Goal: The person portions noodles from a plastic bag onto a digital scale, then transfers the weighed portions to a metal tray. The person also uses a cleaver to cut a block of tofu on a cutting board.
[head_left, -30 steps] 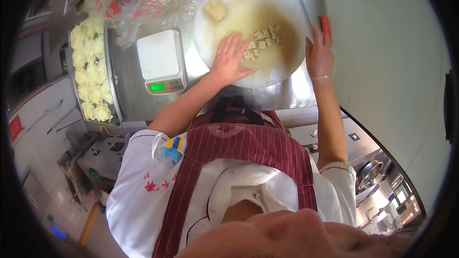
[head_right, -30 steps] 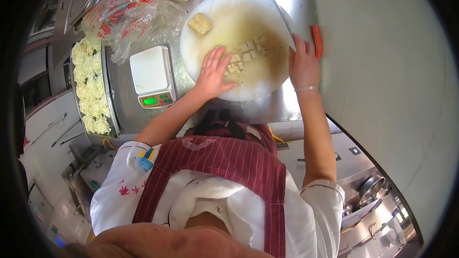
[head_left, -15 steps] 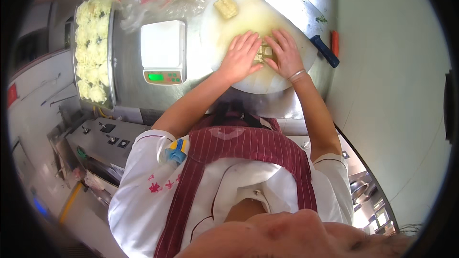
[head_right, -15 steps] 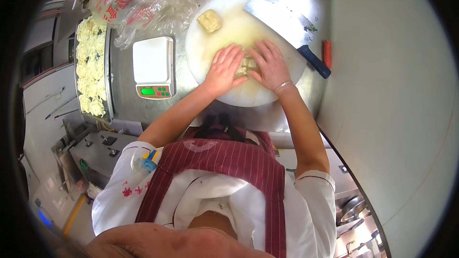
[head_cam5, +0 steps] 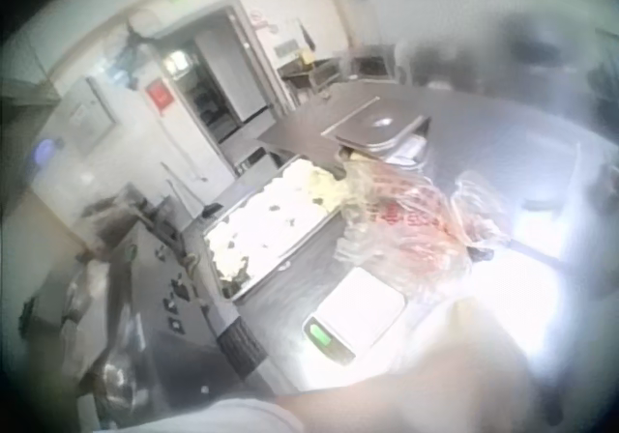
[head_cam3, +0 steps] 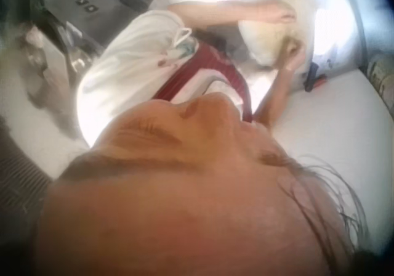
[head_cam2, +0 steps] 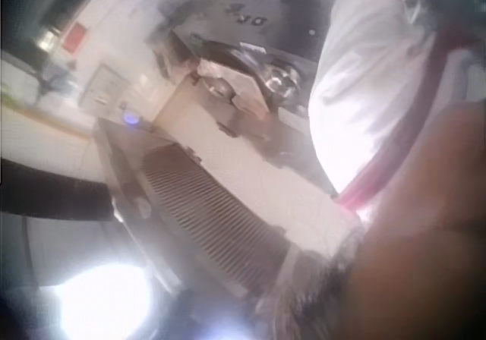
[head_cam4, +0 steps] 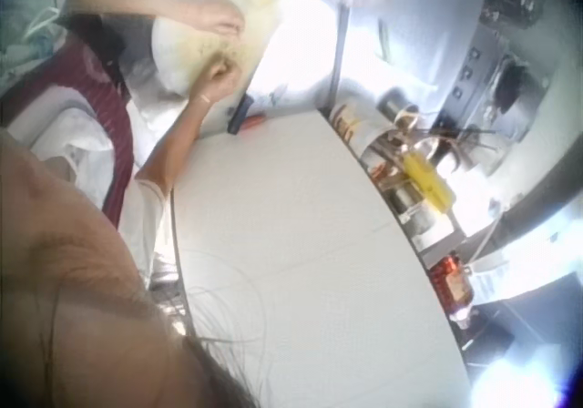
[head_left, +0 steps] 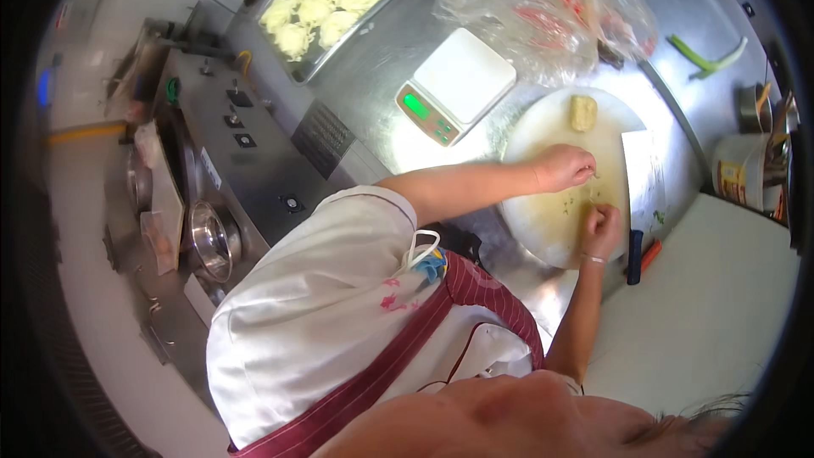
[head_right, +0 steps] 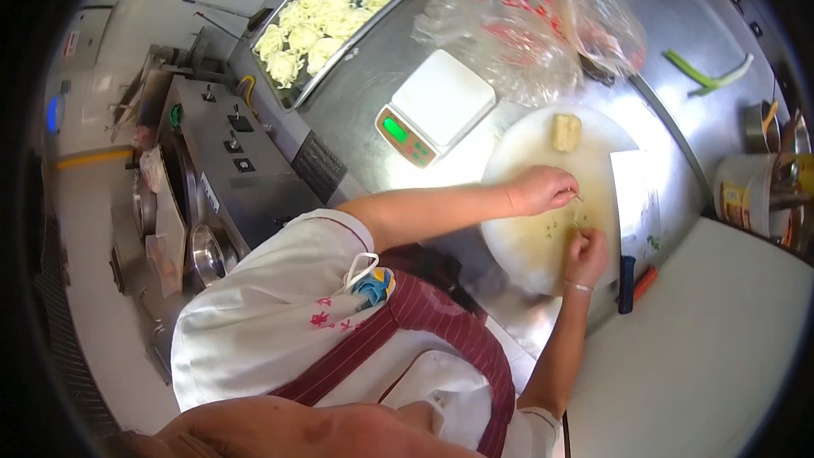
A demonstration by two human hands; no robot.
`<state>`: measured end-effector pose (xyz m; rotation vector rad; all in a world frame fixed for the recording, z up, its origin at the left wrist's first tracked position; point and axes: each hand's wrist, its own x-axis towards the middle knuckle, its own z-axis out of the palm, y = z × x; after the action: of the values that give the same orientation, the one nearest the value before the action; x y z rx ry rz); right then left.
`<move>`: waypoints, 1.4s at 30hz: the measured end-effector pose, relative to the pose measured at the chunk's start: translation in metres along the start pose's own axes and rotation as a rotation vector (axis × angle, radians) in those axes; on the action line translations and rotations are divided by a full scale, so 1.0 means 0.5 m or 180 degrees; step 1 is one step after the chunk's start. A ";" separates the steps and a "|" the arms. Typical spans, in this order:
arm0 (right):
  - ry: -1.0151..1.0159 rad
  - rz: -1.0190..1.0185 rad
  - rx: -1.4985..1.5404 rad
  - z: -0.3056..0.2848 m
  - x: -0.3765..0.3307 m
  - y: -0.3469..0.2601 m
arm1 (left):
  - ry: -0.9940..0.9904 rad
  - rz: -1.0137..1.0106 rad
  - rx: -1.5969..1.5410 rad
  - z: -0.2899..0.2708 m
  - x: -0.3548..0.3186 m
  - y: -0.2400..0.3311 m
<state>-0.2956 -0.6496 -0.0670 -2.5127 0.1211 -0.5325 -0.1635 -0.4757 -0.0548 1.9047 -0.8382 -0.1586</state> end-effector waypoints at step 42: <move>-0.1330 0.1441 0.3080 0.939 0.513 -1.209 | 0.2736 -0.2257 -0.6891 -1.215 -0.561 -0.423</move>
<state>0.1102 0.0454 -0.0061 -1.5239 0.2041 0.1284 0.0030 0.2042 -0.0066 -0.0621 0.6489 -0.3862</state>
